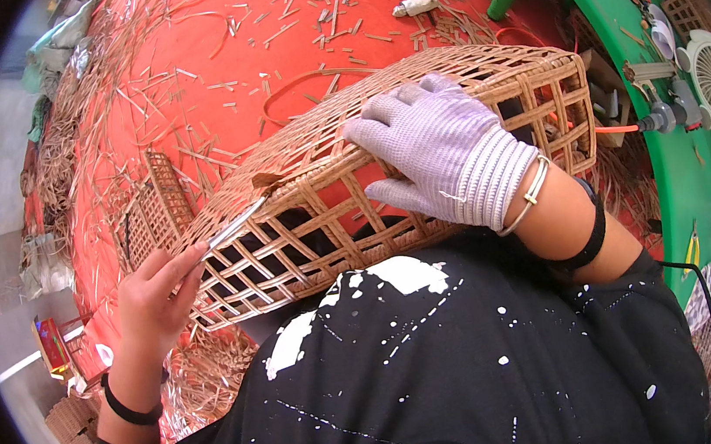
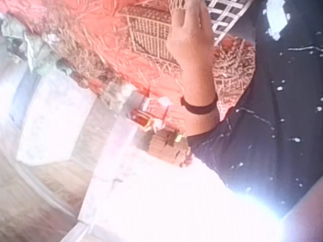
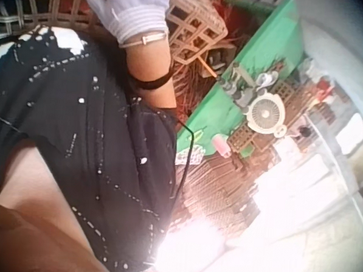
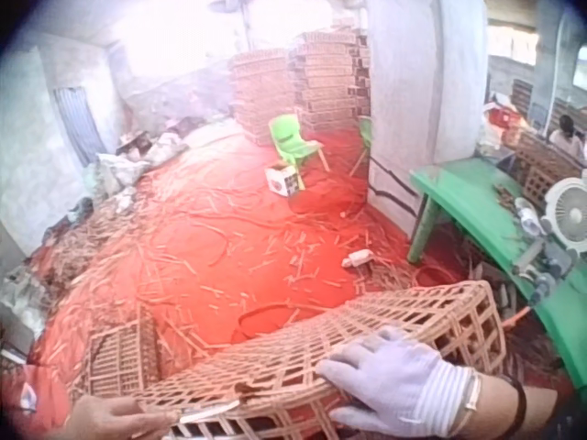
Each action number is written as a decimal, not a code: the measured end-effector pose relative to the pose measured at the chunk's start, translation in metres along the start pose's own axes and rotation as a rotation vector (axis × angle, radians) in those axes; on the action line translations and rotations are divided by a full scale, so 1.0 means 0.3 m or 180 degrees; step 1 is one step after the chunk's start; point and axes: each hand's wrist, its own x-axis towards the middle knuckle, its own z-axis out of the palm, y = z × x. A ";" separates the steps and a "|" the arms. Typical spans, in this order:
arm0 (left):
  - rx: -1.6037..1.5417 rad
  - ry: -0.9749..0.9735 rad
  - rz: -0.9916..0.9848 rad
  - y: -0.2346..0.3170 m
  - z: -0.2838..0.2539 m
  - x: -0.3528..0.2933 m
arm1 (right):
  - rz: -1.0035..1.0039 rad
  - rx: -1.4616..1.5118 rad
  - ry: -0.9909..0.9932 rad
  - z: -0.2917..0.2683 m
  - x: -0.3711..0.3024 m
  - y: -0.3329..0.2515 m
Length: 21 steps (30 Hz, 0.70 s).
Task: The recorder is weaving and trimming bamboo strips to construct or repair a woven structure, likely part of furniture.
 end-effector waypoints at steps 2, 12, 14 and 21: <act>0.0096 0.0255 -0.0112 -0.015 0.044 -0.036 | 0.0000 -0.0009 -0.0070 0.005 0.008 -0.005; -0.1173 0.0974 -0.0642 0.048 0.254 -0.115 | -0.0121 -0.0049 0.0064 0.028 0.022 -0.030; -0.1264 0.0962 -0.0660 0.039 0.269 -0.133 | -0.0124 -0.0053 0.0084 0.030 0.020 -0.024; -0.2829 0.1515 -0.1647 0.081 0.272 -0.111 | -0.0174 -0.0005 0.0156 0.034 0.024 -0.022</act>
